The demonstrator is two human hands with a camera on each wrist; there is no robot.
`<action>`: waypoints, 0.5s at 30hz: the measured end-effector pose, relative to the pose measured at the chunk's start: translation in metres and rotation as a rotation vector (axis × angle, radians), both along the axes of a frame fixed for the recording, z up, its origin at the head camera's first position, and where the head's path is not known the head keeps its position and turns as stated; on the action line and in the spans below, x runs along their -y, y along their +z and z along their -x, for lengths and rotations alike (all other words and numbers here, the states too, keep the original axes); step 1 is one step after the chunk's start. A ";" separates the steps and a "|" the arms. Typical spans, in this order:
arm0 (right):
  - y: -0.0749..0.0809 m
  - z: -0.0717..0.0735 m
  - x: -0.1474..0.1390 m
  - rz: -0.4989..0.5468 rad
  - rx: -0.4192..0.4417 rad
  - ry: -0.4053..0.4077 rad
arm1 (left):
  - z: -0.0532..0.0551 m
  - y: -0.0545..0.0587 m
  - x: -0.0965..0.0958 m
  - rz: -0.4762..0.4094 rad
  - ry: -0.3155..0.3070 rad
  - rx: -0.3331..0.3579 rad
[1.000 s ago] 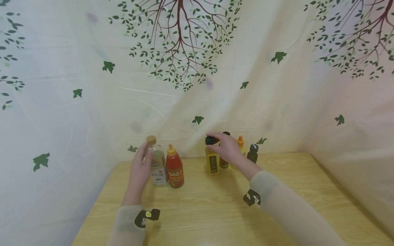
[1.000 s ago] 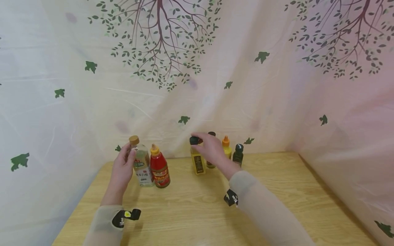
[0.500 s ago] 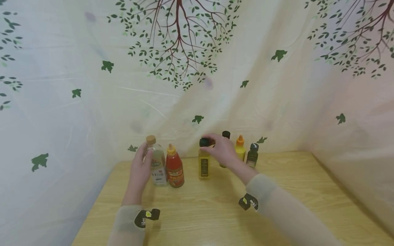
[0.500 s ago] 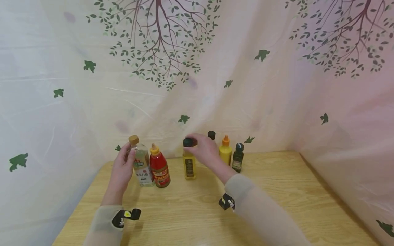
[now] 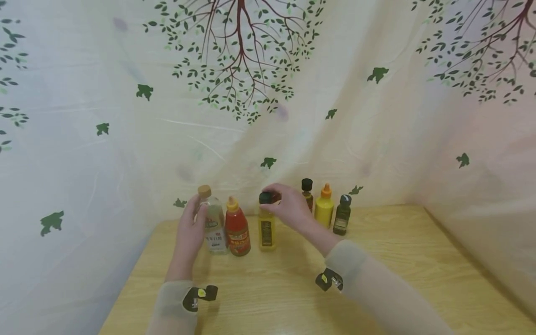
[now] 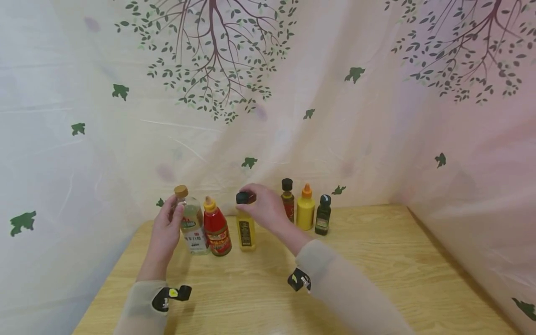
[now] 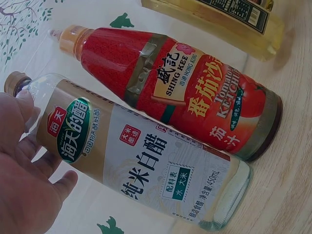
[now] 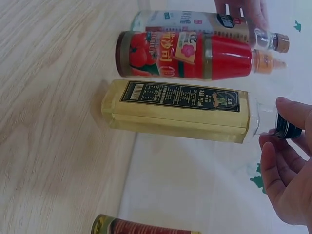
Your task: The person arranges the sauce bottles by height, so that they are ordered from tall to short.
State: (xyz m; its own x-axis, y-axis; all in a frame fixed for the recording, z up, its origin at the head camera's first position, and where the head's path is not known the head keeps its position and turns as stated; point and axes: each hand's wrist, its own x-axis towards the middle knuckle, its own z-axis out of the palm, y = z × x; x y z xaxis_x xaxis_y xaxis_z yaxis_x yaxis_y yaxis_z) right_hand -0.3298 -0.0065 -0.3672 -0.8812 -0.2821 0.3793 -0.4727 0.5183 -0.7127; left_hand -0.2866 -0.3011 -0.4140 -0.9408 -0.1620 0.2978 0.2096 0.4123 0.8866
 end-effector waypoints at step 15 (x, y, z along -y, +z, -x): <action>-0.005 -0.008 0.020 -0.003 0.031 0.022 | 0.001 -0.001 0.001 0.015 0.005 -0.005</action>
State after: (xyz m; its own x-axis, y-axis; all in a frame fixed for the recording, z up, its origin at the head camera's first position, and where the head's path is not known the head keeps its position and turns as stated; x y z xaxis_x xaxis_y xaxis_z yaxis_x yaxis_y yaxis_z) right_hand -0.3219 -0.0261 -0.3721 -0.8864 -0.3023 0.3506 -0.4612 0.5105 -0.7258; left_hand -0.2875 -0.3017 -0.4154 -0.9385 -0.1620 0.3048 0.2118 0.4268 0.8792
